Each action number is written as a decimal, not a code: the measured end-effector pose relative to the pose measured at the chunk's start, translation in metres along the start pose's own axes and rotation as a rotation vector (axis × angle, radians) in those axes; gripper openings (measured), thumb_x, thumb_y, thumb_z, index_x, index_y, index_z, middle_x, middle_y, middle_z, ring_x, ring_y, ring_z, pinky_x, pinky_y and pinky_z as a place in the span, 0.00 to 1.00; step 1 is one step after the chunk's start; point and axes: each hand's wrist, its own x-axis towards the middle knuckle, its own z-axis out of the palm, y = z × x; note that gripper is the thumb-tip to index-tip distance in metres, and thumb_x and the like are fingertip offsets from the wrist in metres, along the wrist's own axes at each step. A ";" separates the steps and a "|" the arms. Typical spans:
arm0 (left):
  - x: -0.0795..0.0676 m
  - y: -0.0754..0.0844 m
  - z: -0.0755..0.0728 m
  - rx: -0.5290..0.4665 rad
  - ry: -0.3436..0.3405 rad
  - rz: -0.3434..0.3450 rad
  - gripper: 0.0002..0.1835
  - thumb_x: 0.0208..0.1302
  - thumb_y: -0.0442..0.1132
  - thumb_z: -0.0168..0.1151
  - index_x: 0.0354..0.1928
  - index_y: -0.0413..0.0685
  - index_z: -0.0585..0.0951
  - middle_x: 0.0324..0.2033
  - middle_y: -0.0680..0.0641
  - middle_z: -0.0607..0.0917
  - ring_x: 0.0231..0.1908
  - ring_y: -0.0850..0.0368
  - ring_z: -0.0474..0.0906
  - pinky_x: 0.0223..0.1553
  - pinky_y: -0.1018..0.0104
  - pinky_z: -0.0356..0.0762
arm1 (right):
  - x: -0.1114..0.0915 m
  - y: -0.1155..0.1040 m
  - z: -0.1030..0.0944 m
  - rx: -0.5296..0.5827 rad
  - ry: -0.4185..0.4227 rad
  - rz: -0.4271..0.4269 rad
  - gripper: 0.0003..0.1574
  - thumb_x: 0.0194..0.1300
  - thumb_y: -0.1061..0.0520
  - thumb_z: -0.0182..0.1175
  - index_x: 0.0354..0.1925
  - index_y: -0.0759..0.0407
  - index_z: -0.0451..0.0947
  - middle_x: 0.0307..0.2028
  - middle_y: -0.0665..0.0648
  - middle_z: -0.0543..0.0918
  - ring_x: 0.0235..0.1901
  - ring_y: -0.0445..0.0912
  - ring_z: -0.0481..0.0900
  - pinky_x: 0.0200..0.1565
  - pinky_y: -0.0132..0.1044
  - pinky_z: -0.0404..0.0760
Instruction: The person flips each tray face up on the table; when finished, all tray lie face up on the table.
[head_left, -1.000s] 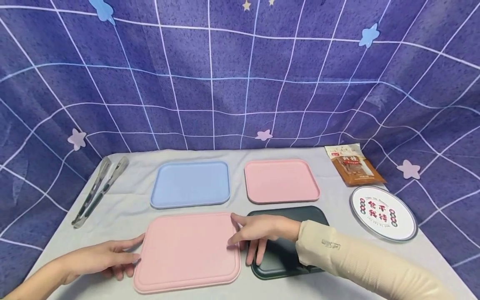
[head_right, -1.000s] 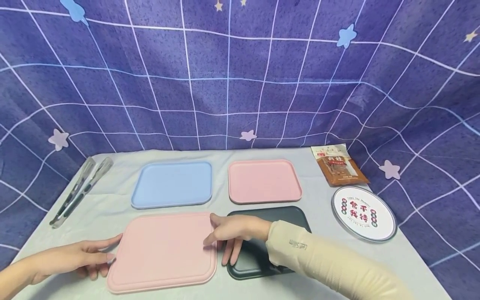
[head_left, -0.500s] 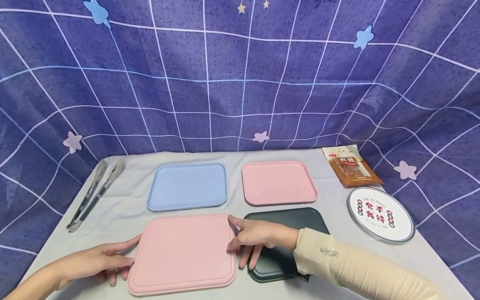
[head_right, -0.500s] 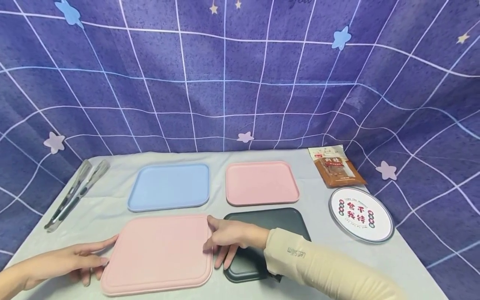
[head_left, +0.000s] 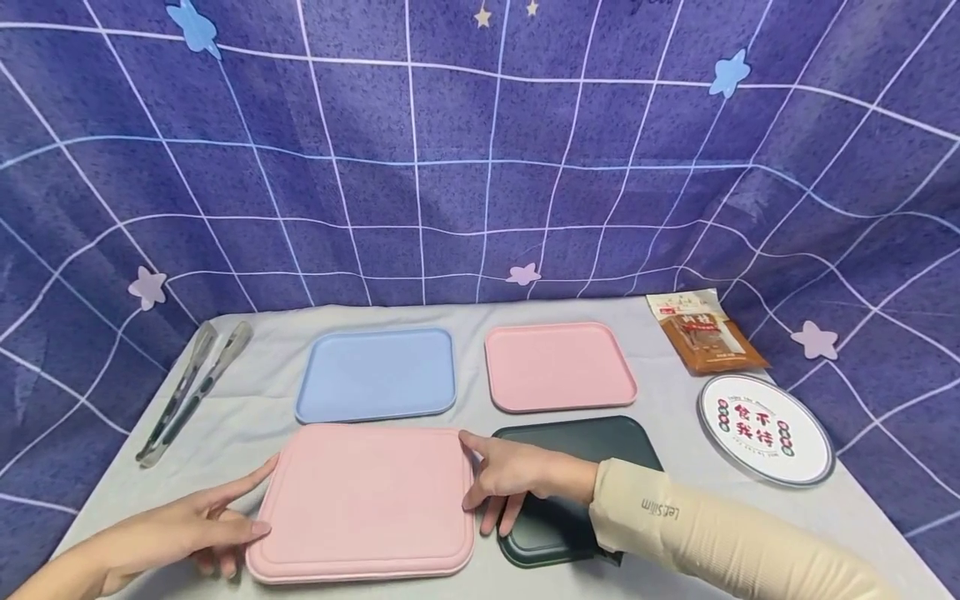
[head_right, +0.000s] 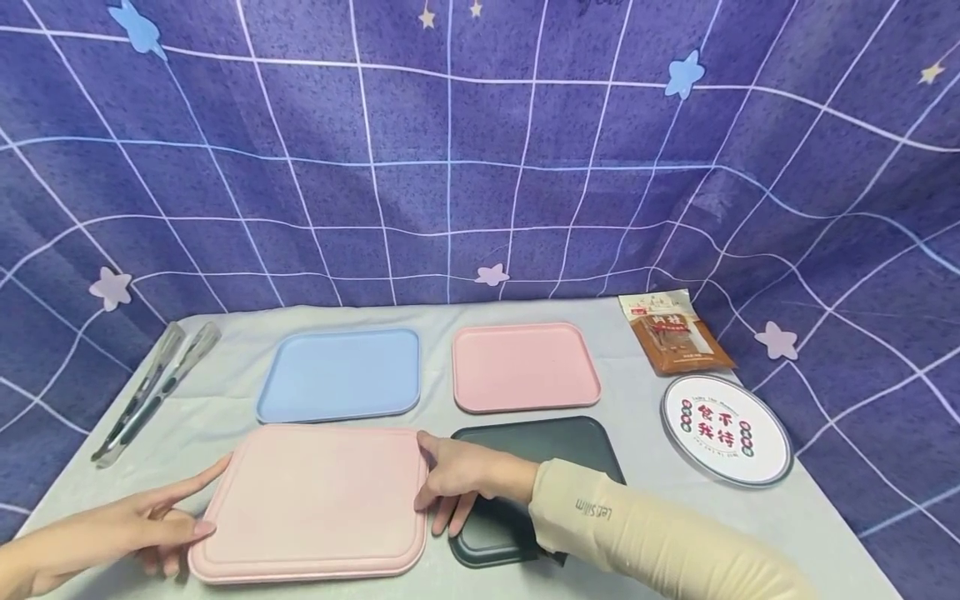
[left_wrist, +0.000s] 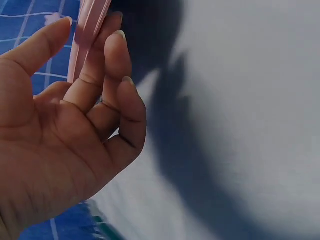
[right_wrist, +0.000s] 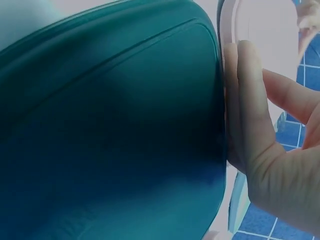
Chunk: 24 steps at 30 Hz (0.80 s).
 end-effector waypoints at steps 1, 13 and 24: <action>-0.001 0.003 0.000 0.014 0.010 0.006 0.44 0.77 0.43 0.51 0.79 0.56 0.32 0.30 0.46 0.84 0.29 0.56 0.80 0.33 0.64 0.78 | 0.000 0.000 0.001 -0.004 0.009 -0.002 0.66 0.60 0.67 0.66 0.81 0.55 0.33 0.30 0.67 0.87 0.16 0.45 0.83 0.17 0.38 0.81; -0.011 0.025 0.001 0.055 0.036 0.037 0.48 0.75 0.41 0.55 0.79 0.55 0.30 0.30 0.49 0.81 0.29 0.55 0.80 0.36 0.66 0.77 | 0.004 -0.004 0.017 -0.005 0.105 -0.008 0.67 0.56 0.74 0.63 0.81 0.57 0.34 0.24 0.74 0.84 0.13 0.47 0.80 0.15 0.40 0.81; -0.020 0.050 0.004 0.121 0.042 0.057 0.52 0.74 0.41 0.57 0.79 0.61 0.27 0.32 0.46 0.82 0.30 0.53 0.80 0.38 0.68 0.77 | 0.005 -0.001 0.022 0.016 0.139 -0.025 0.68 0.55 0.74 0.64 0.81 0.58 0.34 0.24 0.66 0.85 0.14 0.47 0.81 0.16 0.40 0.81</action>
